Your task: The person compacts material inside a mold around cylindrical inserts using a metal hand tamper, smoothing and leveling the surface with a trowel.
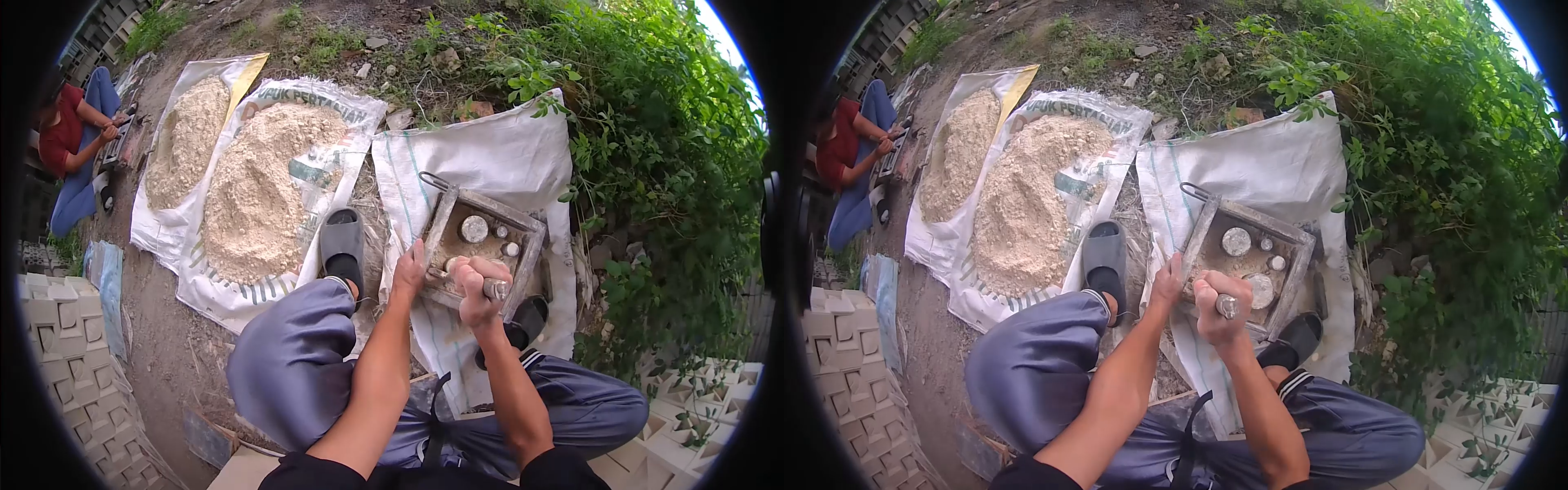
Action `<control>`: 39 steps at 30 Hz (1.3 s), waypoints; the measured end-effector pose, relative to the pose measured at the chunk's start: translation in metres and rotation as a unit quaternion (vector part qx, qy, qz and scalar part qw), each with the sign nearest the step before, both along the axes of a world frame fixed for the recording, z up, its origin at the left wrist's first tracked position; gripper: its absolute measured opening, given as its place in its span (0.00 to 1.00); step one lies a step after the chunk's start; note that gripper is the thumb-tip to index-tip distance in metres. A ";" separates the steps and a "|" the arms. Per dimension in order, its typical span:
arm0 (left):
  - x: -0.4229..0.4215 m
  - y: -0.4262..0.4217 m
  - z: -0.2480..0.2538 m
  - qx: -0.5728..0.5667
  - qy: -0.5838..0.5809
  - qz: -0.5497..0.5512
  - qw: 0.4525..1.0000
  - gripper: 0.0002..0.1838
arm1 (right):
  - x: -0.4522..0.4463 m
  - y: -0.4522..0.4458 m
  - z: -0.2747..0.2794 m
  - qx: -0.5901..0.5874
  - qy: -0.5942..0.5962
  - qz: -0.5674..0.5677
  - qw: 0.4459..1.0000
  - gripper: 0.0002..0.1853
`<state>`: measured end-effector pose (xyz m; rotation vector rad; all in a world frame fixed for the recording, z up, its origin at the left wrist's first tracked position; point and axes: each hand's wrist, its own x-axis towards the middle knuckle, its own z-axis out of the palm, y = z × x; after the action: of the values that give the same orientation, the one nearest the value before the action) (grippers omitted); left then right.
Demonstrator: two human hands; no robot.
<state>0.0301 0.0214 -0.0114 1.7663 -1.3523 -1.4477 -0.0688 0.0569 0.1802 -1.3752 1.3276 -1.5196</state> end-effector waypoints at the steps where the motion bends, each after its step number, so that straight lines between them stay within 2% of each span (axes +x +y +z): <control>1: 0.002 0.001 0.000 0.005 -0.002 0.002 1.000 0.35 | 0.004 0.003 0.000 -0.042 0.017 -0.026 0.999 0.15; 2: 0.003 0.004 0.000 0.016 0.006 0.001 1.000 0.35 | 0.003 0.008 -0.012 -0.032 0.014 -0.026 0.999 0.15; 4: 0.001 0.002 0.008 0.015 0.016 -0.009 1.000 0.36 | -0.005 0.003 -0.032 0.003 0.131 0.025 0.991 0.15; 5: 0.001 0.000 0.010 0.015 0.018 -0.008 1.000 0.36 | -0.013 0.002 -0.031 0.069 0.073 0.045 0.994 0.14; 6: 0.001 0.002 0.011 0.019 0.017 -0.008 1.000 0.36 | -0.012 0.005 -0.020 0.070 0.074 0.044 0.994 0.14; 8: -0.001 -0.003 0.002 0.016 0.016 -0.006 1.000 0.37 | -0.008 0.007 -0.002 0.019 -0.067 -0.021 0.997 0.17; 9: 0.000 0.000 -0.003 0.019 0.013 -0.002 1.000 0.37 | -0.006 0.012 -0.011 -0.037 -0.035 -0.046 0.998 0.18; 10: 0.003 0.009 -0.002 0.029 0.010 -0.002 1.000 0.37 | -0.006 0.016 -0.024 -0.027 -0.037 -0.047 0.998 0.18; 12: 0.002 0.002 0.006 0.027 0.017 -0.007 0.999 0.37 | -0.010 0.003 -0.031 0.012 0.096 0.026 0.995 0.19; 13: 0.000 0.003 0.006 0.008 0.034 0.003 0.999 0.37 | -0.013 -0.002 -0.022 0.108 0.021 0.036 0.993 0.19; 14: -0.002 0.005 0.003 0.009 0.036 0.003 0.999 0.37 | -0.011 0.001 -0.012 0.109 0.023 0.035 0.993 0.19; 16: -0.001 -0.001 0.001 -0.006 0.014 -0.006 1.000 0.37 | -0.005 0.002 -0.004 0.016 -0.028 -0.038 0.999 0.18; 17: -0.001 0.001 -0.001 0.003 0.010 -0.004 1.000 0.37 | -0.002 0.005 -0.010 -0.029 -0.008 -0.048 0.998 0.18; 18: 0.003 0.006 0.000 0.011 0.006 -0.003 1.000 0.37 | -0.002 0.007 -0.019 -0.022 -0.012 -0.048 0.999 0.18; 20: 0.000 0.002 0.006 0.013 0.020 0.003 1.000 0.37 | -0.013 -0.002 -0.031 0.004 0.124 0.041 0.991 0.18; 21: -0.002 0.003 0.005 0.004 0.025 0.012 1.000 0.37 | -0.015 -0.006 -0.023 0.119 0.000 0.038 0.992 0.18; 22: -0.002 0.005 0.003 0.001 0.026 0.011 1.000 0.37 | -0.015 -0.003 -0.014 0.117 0.002 0.037 0.993 0.18; 24: -0.003 0.000 -0.006 -0.006 -0.004 0.003 1.000 0.37 | -0.010 -0.003 -0.001 0.032 -0.063 -0.018 0.997 0.18; 25: -0.001 -0.001 -0.013 0.004 -0.002 -0.007 1.000 0.37 | -0.005 -0.001 -0.004 -0.007 0.013 -0.030 0.999 0.18; 26: 0.003 0.006 -0.018 0.012 -0.005 -0.011 1.000 0.37 | -0.001 0.002 -0.009 0.001 0.010 -0.033 0.999 0.18; 28: 0.004 0.001 -0.013 0.050 0.075 -0.018 0.996 0.37 | -0.007 -0.009 -0.021 0.046 0.134 0.066 0.988 0.18; 29: 0.002 0.001 -0.008 0.049 0.058 -0.023 0.997 0.37 | -0.010 -0.013 -0.026 0.103 0.052 0.059 0.992 0.17; 30: 0.001 0.003 -0.007 0.047 0.060 -0.025 0.997 0.37 | -0.010 -0.009 -0.021 0.101 0.054 0.057 0.992 0.17; 32: -0.002 0.001 -0.006 -0.003 0.013 0.007 1.000 0.37 | -0.008 -0.002 -0.012 0.034 -0.043 -0.019 0.998 0.17; 33: 0.000 0.001 0.007 0.019 0.013 0.005 1.000 0.37 | -0.005 -0.001 -0.021 -0.026 0.009 -0.019 0.999 0.17; 34: 0.004 0.008 0.006 0.027 0.010 0.002 1.000 0.37 | -0.004 0.003 -0.027 -0.017 0.006 -0.021 1.000 0.17; 36: 0.001 0.002 0.008 0.025 0.042 0.001 0.999 0.38 | -0.012 -0.008 -0.027 0.124 0.031 0.042 0.991 0.17; 37: 0.000 0.002 0.013 0.026 0.045 0.007 0.999 0.38 | -0.011 -0.011 -0.020 0.124 -0.035 0.011 0.992 0.17; 38: -0.001 0.000 0.010 0.022 0.047 0.007 0.999 0.38 | -0.011 -0.011 -0.018 0.120 -0.033 0.011 0.992 0.17; 39: -0.003 -0.003 0.008 0.014 0.028 0.001 1.000 0.38 | -0.010 -0.008 -0.018 0.055 -0.019 -0.010 0.998 0.17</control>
<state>0.0274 0.0187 -0.0034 1.7313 -1.3070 -1.5094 -0.0785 0.0494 0.1622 -1.2615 1.3834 -1.4572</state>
